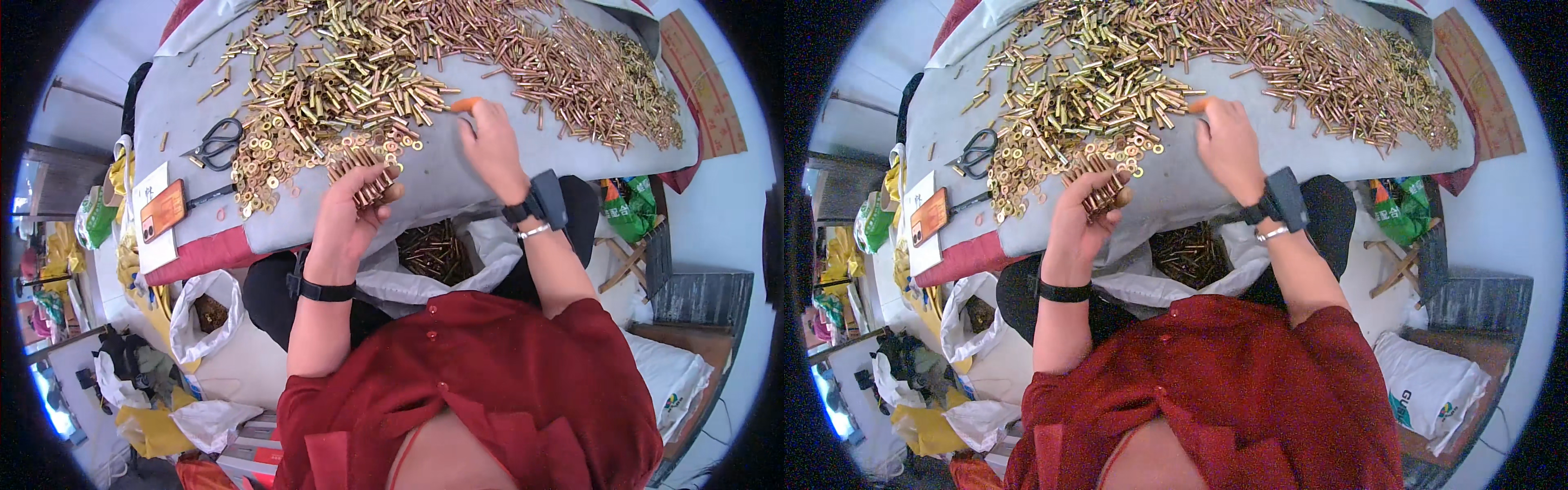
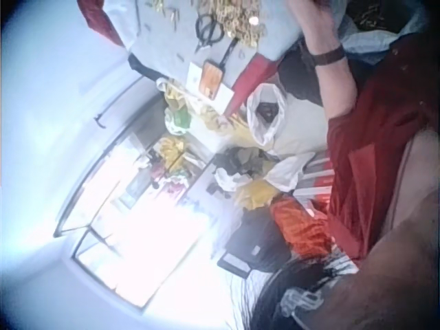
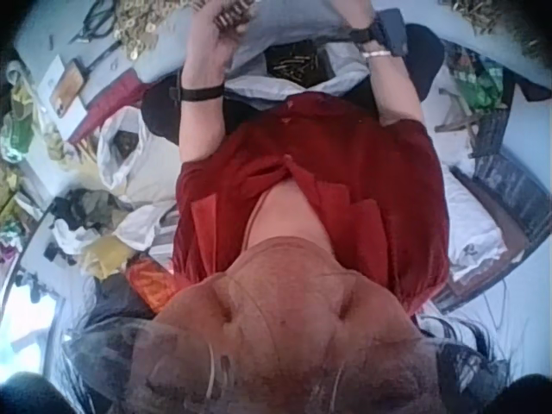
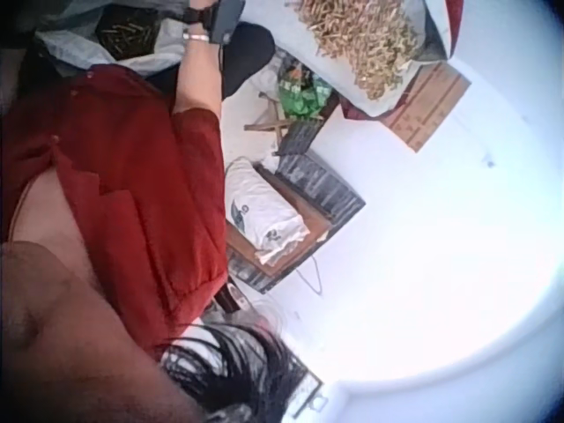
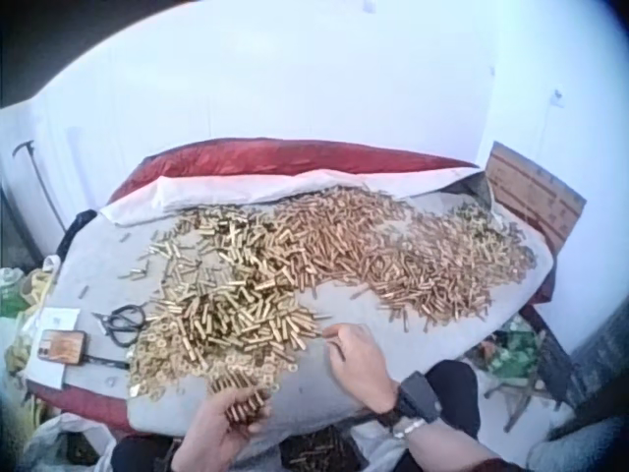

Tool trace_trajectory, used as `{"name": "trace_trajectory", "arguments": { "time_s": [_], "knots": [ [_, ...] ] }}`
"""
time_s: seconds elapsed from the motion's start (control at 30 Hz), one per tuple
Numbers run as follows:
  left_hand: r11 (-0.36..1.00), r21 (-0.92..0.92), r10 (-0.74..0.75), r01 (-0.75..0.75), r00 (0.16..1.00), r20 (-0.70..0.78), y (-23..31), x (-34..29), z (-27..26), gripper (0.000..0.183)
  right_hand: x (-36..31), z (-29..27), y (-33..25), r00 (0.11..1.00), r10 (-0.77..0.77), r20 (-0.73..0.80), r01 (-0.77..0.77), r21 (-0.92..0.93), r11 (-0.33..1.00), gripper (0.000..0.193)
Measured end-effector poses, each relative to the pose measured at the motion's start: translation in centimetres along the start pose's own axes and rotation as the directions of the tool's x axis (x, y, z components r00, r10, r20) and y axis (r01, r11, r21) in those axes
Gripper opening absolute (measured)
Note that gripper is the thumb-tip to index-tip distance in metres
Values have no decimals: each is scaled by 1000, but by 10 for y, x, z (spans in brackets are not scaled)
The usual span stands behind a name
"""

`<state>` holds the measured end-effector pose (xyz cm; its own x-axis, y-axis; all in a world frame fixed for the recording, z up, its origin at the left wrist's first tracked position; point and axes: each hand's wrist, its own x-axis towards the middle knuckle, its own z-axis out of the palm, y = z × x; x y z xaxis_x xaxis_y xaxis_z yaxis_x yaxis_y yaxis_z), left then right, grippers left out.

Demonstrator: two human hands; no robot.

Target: Manually assembling ammunition by placing bullet projectiles into brass casings.

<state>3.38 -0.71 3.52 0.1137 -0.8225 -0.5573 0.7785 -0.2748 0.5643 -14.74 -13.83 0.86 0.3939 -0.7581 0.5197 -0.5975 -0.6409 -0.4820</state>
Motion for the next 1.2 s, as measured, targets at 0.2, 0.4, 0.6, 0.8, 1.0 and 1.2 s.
{"name": "trace_trajectory", "arguments": {
  "time_s": [0.2,0.4,0.6,0.8,1.0,1.2],
  "knots": [
    [999,36,-9,7,999,53,-2,7,-7,17,9,22,15,986,7,166,35,-249,968,22],
    [998,66,-16,13,999,43,-7,12,-7,17,-22,2,-14,970,170,172,-199,168,966,25],
    [987,76,-146,140,985,93,-16,8,-1,19,-38,-7,-45,804,320,501,-594,706,385,25],
    [986,124,-128,111,982,141,-24,11,-10,17,-39,-16,-43,892,223,393,-425,563,708,27],
    [974,211,-111,78,983,146,-22,5,-12,19,-34,-14,-45,978,-23,208,-55,364,930,20],
    [969,246,-65,36,992,112,-23,1,-6,18,-39,-10,-55,862,290,415,-501,780,375,25]
  ]
}}
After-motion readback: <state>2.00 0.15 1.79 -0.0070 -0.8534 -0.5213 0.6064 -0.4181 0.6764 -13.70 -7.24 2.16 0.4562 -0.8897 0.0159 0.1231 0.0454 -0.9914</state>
